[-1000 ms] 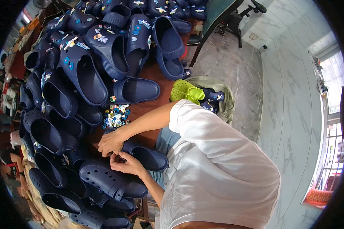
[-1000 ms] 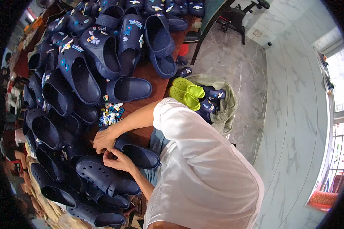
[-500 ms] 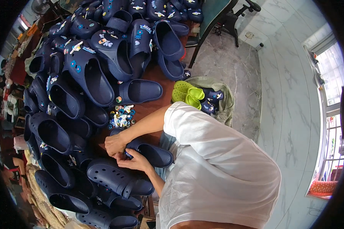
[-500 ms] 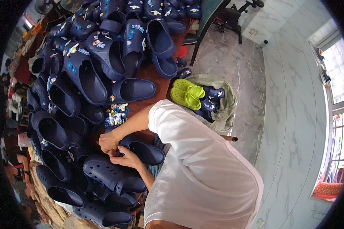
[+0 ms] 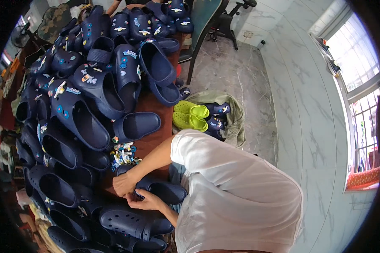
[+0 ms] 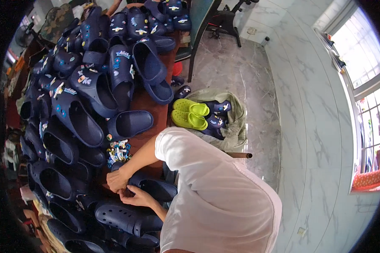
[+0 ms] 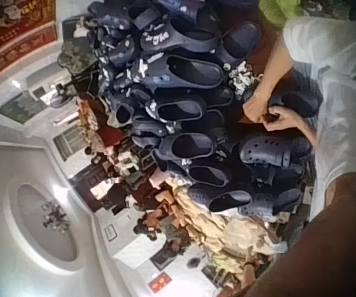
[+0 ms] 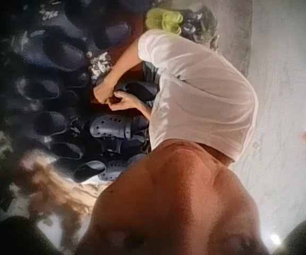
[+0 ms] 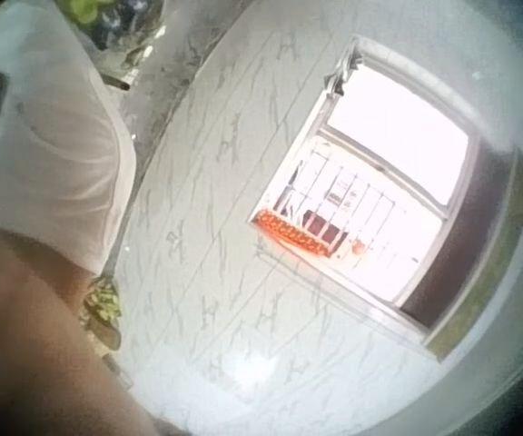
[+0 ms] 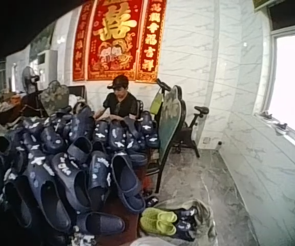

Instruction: Decorating blue clog shoes by pushing various plastic charms into the holes on the top of the shoes.

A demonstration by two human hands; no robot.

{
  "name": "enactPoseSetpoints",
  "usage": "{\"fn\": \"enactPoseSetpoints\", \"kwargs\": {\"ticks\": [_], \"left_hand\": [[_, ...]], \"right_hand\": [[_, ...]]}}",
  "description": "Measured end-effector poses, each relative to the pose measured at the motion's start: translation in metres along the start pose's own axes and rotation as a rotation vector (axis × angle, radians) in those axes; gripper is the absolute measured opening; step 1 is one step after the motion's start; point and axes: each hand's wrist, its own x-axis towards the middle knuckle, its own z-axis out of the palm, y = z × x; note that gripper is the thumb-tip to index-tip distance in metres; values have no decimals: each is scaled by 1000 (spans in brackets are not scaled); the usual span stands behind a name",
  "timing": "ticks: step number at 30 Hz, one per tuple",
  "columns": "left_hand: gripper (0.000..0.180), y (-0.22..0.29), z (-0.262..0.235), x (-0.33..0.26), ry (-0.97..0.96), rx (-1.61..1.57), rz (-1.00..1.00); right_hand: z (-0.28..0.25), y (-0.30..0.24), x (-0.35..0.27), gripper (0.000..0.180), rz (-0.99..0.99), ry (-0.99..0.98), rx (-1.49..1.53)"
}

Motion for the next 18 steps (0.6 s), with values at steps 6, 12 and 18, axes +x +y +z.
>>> {"fn": "enactPoseSetpoints", "kwargs": {"ticks": [6,12,18], "left_hand": [[41,1,-10,-3,46,-30,-16],[44,10,0,-5,-79,-134,-126],[44,26,-14,3,-108,130,-52]], "right_hand": [[-13,-17,-1,26,131,138,205],[-32,-9,-24,24,397,426,531],[-68,-8,-63,24,678,535,434]]}}
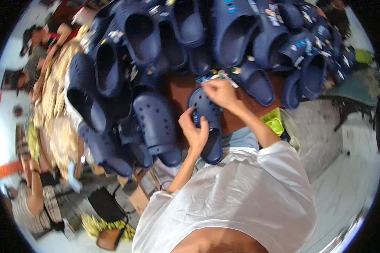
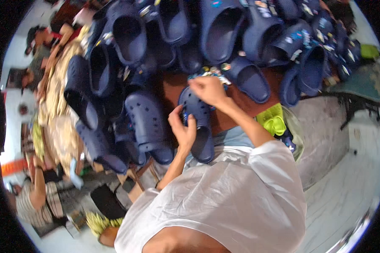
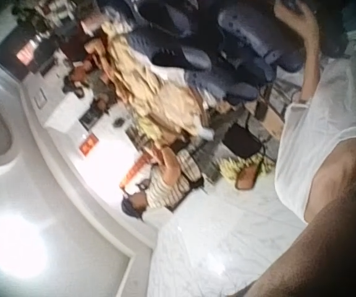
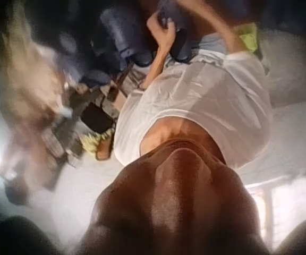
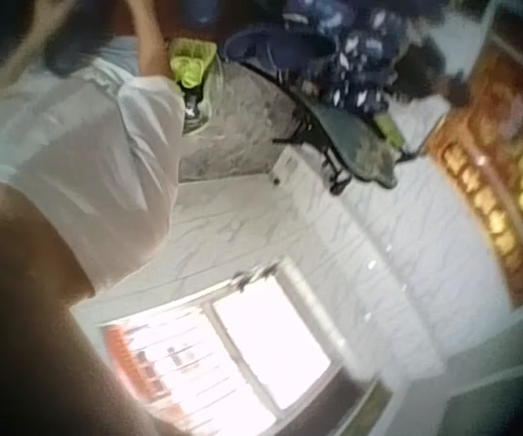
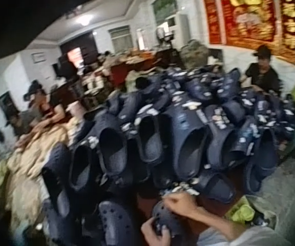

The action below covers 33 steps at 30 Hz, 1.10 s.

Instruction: Decorating blue clog shoes by pushing various plastic charms into the holes on the top of the shoes.

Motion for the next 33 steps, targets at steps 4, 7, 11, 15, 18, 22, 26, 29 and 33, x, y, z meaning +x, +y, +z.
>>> {"fn": "enactPoseSetpoints", "kwargs": {"ticks": [4,7,11,15,18,22,26,29,33], "left_hand": [[45,0,-1,6,-23,1,5],[47,4,-8,5,-35,18,1],[50,-2,-16,-10,-34,3,-9],[50,-8,-26,-27,-33,-25,-51],[61,2,-25,-30,-24,-82,-74],[90,9,-27,-33,5,-111,-45],[89,0,-28,-42,12,-96,-79],[87,-17,-26,-44,-6,-22,-112],[86,-17,-16,-42,-41,-60,-110]], "right_hand": [[-25,1,-9,40,-10,-44,-248],[-23,9,-4,40,-68,1,-297],[-23,11,12,14,-136,-3,-412],[-16,-25,15,12,-254,-52,-332],[-13,-38,5,11,-335,-298,-211],[1,-45,-2,22,-550,-622,-89],[15,-52,-1,20,-675,-808,-23],[16,-49,3,20,-639,-915,6],[16,-48,7,25,-623,-970,11]]}}
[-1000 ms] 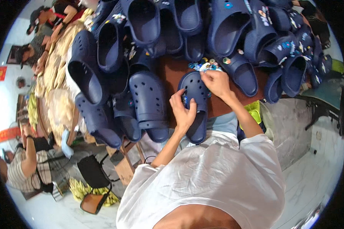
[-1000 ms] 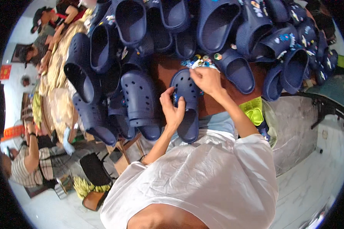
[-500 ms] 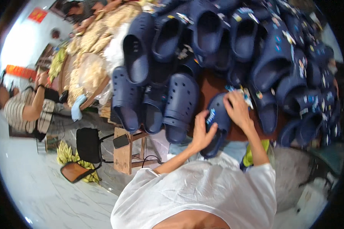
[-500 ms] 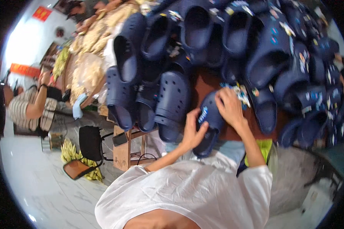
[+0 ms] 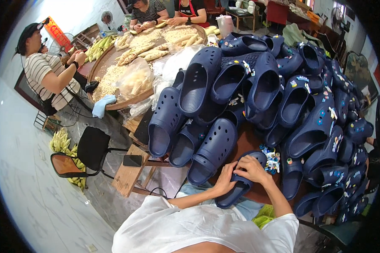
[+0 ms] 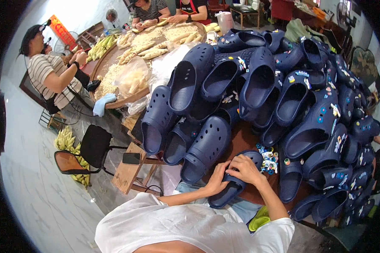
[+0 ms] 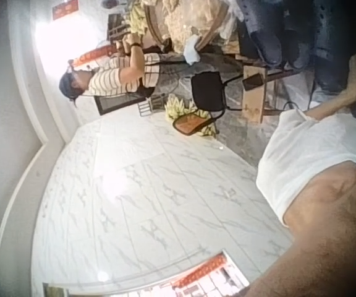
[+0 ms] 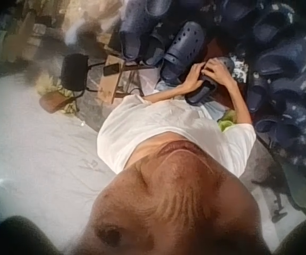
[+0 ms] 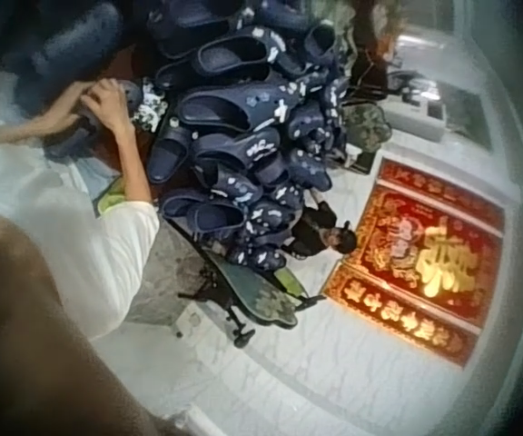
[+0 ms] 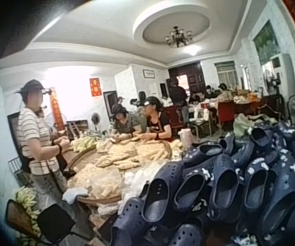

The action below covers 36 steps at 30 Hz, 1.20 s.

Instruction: Decorating blue clog shoes by pushing various plastic charms into the holes on the top of the shoes.

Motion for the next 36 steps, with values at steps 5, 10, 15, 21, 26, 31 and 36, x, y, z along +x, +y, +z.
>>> {"fn": "enactPoseSetpoints", "kwargs": {"ticks": [5,10,15,21,26,31,36], "left_hand": [[82,-5,6,-1,34,-42,-18],[84,-6,9,-5,46,-60,-129],[81,-13,13,-5,114,-211,-183],[72,-8,11,-6,100,-9,-81],[67,0,5,-6,51,-60,-72],[68,1,5,-5,82,-45,-20],[71,1,-1,0,98,-105,-40]], "right_hand": [[3,3,10,31,22,-82,33],[10,8,19,40,49,-141,-1],[14,13,24,42,-52,-43,-15],[15,5,10,38,73,247,112],[-3,22,-22,35,305,740,-174],[-16,27,-52,20,493,725,-412],[-15,14,-54,19,511,772,-362]]}}
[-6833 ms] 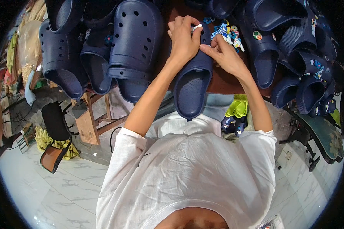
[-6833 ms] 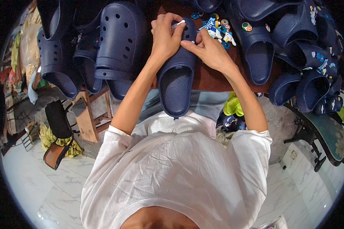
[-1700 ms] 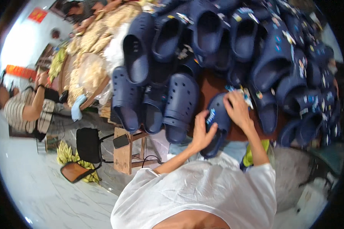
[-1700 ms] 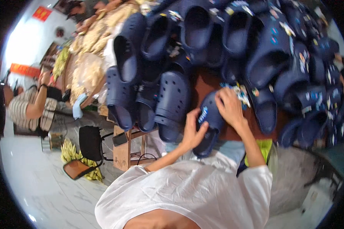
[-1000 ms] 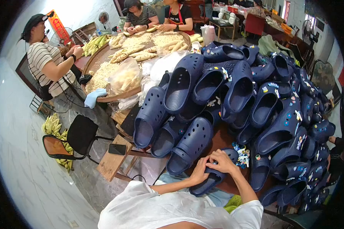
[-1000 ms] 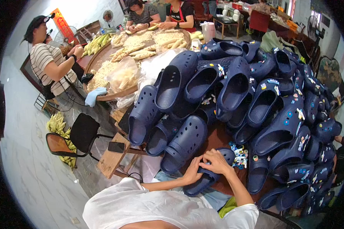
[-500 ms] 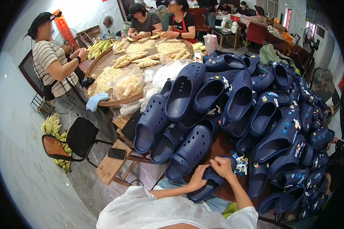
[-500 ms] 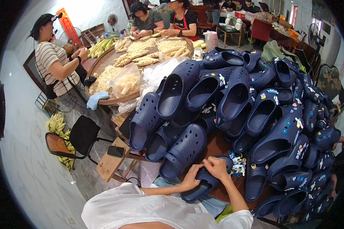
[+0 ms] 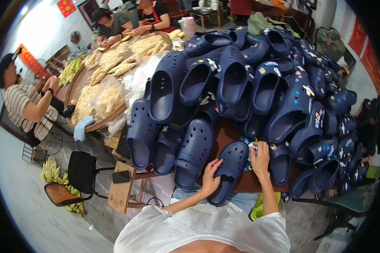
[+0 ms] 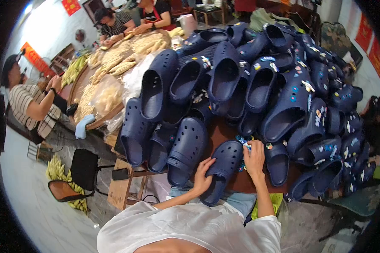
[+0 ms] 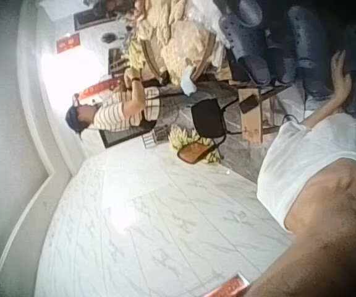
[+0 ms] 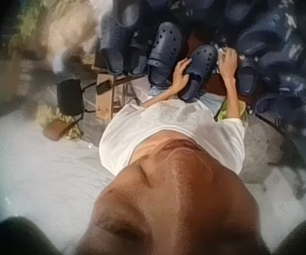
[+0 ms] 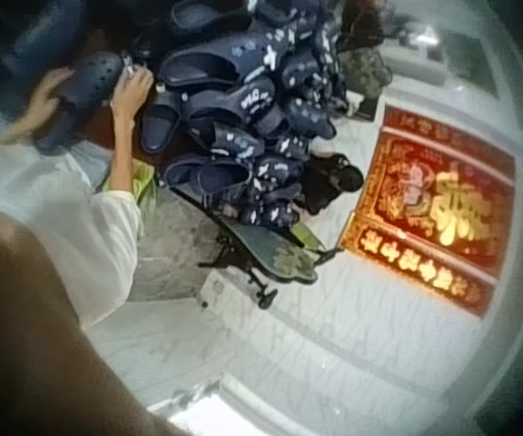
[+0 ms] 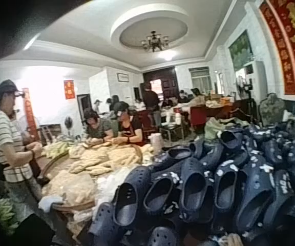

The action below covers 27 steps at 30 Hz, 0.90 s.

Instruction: Decorating blue clog shoes by pushing various plastic charms into the holes on the top of the shoes.

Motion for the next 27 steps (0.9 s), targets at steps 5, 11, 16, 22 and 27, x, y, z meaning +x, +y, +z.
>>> {"fn": "enactPoseSetpoints", "kwargs": {"ticks": [5,11,16,22,27], "left_hand": [[74,35,-12,14,30,-81,122],[77,78,-14,67,186,-142,262],[74,112,-8,106,211,-112,318],[63,138,-28,109,63,-97,472],[38,107,-70,82,87,8,405]], "right_hand": [[-7,-27,-32,28,116,129,308],[-17,-58,-79,72,191,-6,668],[-23,-83,-73,70,198,-97,578],[-41,-60,-10,53,199,200,515],[-70,-34,69,45,190,417,530]]}}
